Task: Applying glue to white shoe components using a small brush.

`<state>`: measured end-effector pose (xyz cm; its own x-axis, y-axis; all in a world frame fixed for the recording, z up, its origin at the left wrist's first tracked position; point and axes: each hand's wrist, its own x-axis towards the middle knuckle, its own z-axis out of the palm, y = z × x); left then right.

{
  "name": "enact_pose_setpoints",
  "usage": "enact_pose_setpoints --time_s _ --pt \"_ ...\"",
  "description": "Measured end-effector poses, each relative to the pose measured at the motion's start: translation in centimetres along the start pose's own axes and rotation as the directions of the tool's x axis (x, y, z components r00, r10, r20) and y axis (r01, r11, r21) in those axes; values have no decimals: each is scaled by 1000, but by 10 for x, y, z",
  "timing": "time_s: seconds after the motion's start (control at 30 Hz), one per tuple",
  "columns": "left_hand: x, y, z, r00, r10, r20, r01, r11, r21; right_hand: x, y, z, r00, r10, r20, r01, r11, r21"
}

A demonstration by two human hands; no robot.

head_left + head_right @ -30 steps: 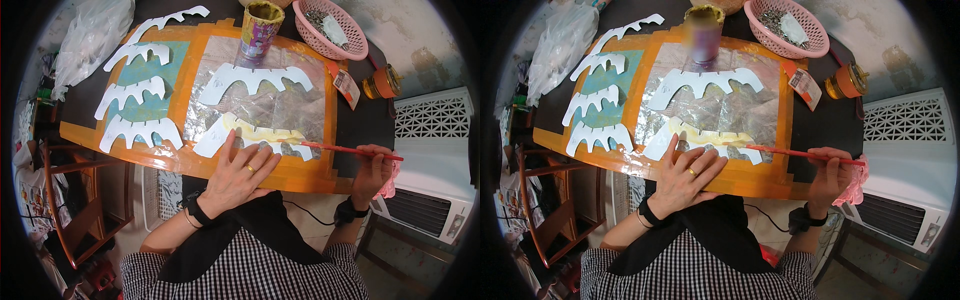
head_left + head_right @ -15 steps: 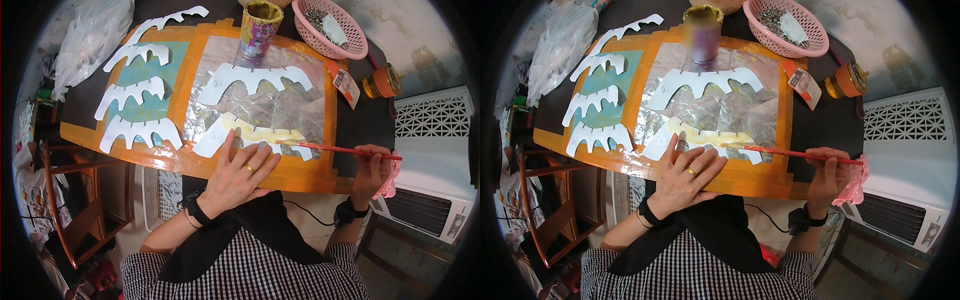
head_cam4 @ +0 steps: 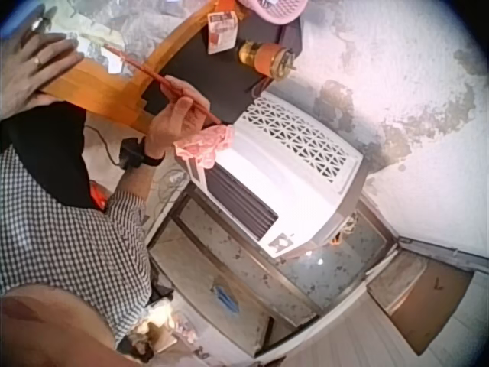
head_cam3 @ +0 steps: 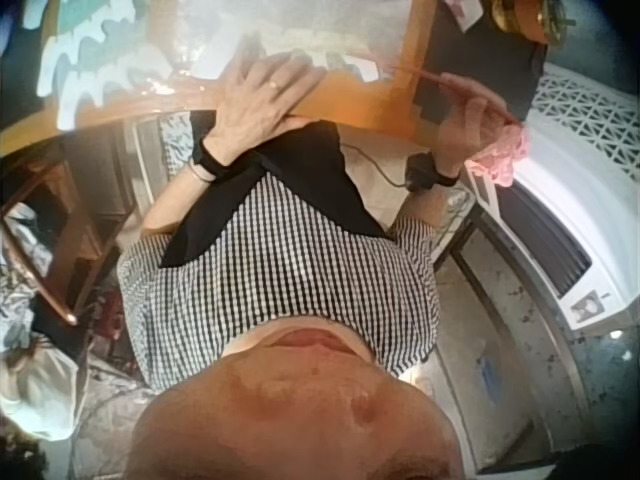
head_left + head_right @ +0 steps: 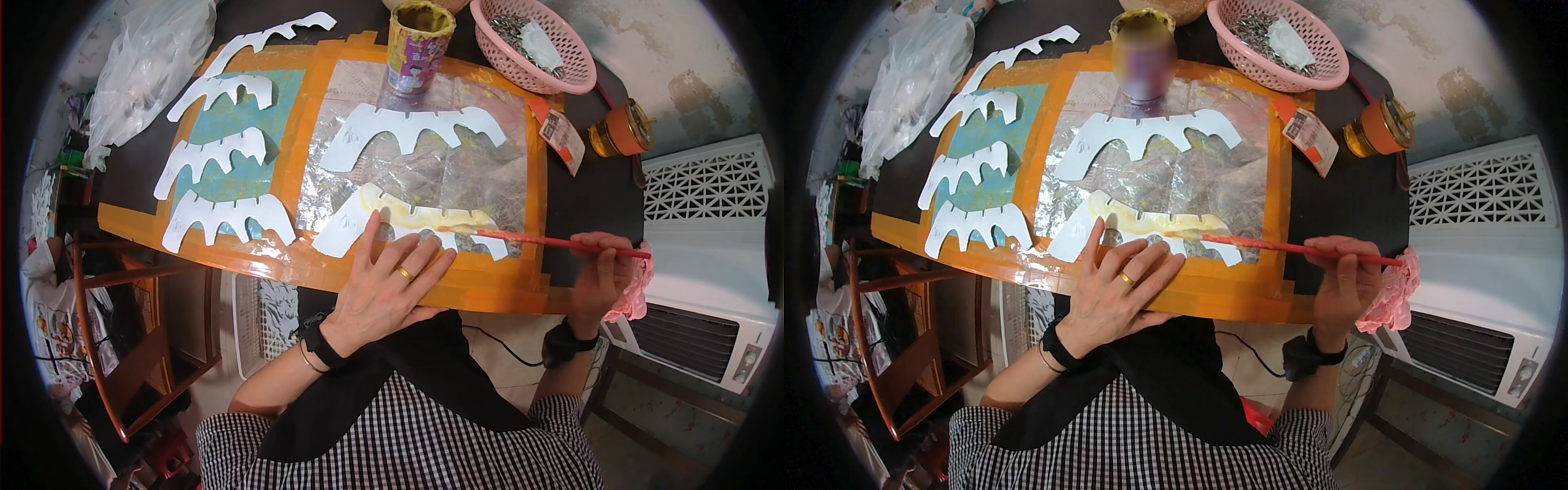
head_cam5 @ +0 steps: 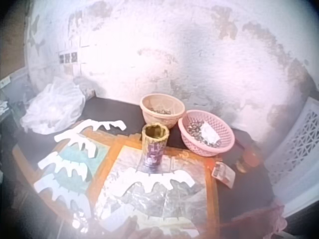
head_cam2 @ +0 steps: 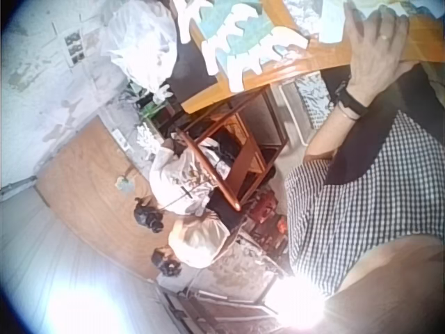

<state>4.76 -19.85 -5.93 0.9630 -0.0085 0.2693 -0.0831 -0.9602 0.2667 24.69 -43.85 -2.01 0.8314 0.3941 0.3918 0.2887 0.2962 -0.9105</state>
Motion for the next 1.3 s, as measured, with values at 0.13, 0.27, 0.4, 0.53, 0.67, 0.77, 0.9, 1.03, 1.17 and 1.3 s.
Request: enact_pose_setpoints --time_s 0.13,0.27,0.4,0.53,0.67,0.77,0.9,1.03,1.17,1.3 --pt "-1 0 -1 1000 -1 -3 1 1000 12 4 8 13 998 48 -35 -49 999 -6" --pt "0 0 1 1000 0 -17 0 1000 3 5 12 9 999 32 -37 -33 999 -8" --pt "0 0 0 1000 2 -7 -2 1000 10 4 10 6 998 22 -57 -24 999 -25" --pt "0 0 1 1000 3 -7 -3 1000 7 0 8 -1 995 13 -99 -10 1000 25" --pt "0 0 0 1000 1 -1 -1 1000 8 -4 10 -11 997 38 -60 -36 999 25" --pt "1 0 1 1000 0 1 0 1000 11 -4 11 -13 995 50 -91 -49 999 12" --pt "0 0 1 1000 -1 6 1 1000 16 -3 12 -11 992 42 -116 -42 999 0" --pt "-1 -1 1 1000 0 9 0 1000 25 -3 7 -23 990 38 -136 -40 999 -9" --pt "-1 0 1 1000 -2 4 2 1000 18 -4 5 -36 993 20 -119 -23 1000 -21" --pt "0 0 0 1000 1 9 -1 1000 23 -6 2 -46 992 15 -125 -16 1000 -7"
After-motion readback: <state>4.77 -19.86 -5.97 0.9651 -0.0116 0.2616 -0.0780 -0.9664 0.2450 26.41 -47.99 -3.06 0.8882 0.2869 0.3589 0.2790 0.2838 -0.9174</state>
